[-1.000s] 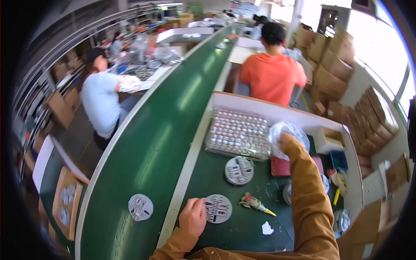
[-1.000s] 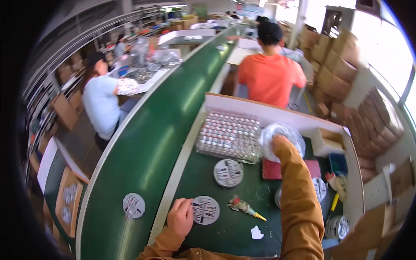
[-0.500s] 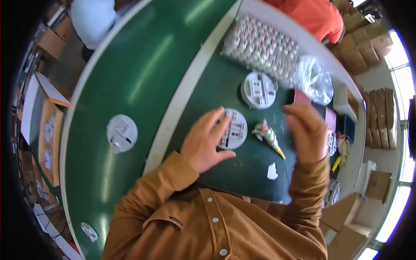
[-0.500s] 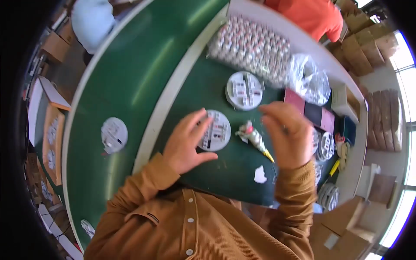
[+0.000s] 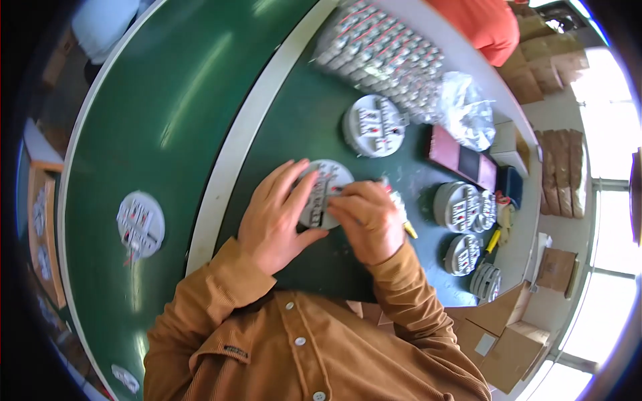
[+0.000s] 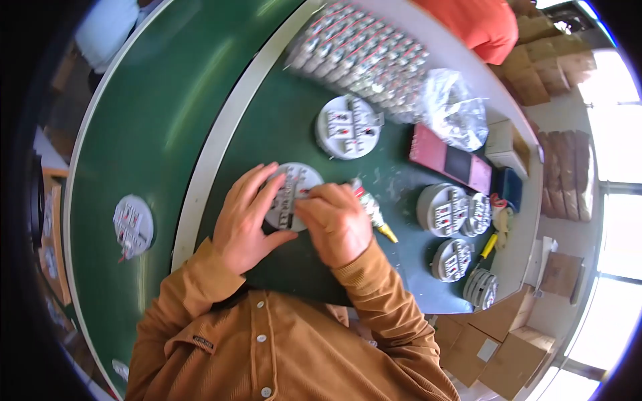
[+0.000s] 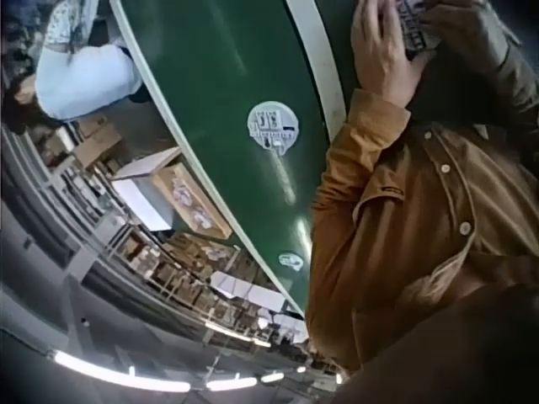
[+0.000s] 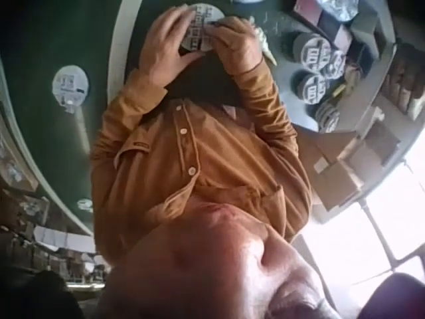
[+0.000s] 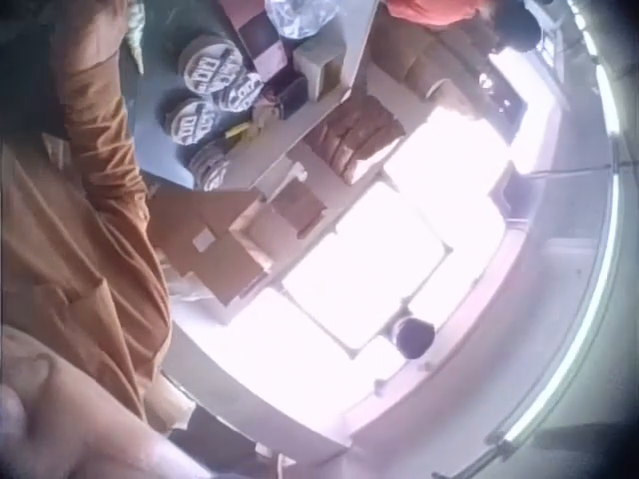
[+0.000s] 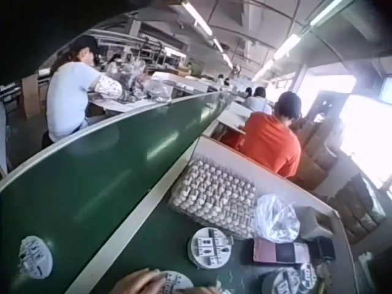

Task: The person assembles small electronic components, including PCB components, LED lights, and plastic housings, onto circular bases by hand at a factory workstation.

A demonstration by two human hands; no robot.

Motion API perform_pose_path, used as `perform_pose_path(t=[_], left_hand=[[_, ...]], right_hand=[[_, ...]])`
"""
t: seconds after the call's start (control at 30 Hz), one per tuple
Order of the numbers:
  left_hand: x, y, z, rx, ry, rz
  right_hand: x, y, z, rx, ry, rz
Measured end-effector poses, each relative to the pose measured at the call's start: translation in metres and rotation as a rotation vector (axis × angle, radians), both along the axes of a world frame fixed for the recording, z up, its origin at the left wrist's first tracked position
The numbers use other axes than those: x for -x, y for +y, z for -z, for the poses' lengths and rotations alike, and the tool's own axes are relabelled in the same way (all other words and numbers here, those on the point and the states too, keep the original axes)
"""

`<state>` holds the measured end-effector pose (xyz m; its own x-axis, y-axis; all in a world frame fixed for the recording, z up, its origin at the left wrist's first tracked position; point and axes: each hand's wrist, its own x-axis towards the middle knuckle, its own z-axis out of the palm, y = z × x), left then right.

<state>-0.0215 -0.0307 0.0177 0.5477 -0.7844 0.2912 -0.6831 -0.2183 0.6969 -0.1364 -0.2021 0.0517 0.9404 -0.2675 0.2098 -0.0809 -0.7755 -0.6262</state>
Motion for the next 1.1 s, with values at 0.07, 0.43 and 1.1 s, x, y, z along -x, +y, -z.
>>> perform_pose_path(t=[0.07, 0.43, 1.1], left_hand=[[0.000, -0.002, -0.001, 0.007, 0.006, 0.016], [-0.010, -0.008, -0.002, -0.018, 0.011, 0.024], [-0.008, 0.008, -0.011, -0.033, 0.058, -0.052]], right_hand=[[0.000, -0.005, -0.003, 0.002, 0.006, -0.010], [-0.085, -0.188, -0.063, -0.049, -0.055, 0.601], [-0.038, -0.073, -0.068, -0.135, 0.027, 0.120]])
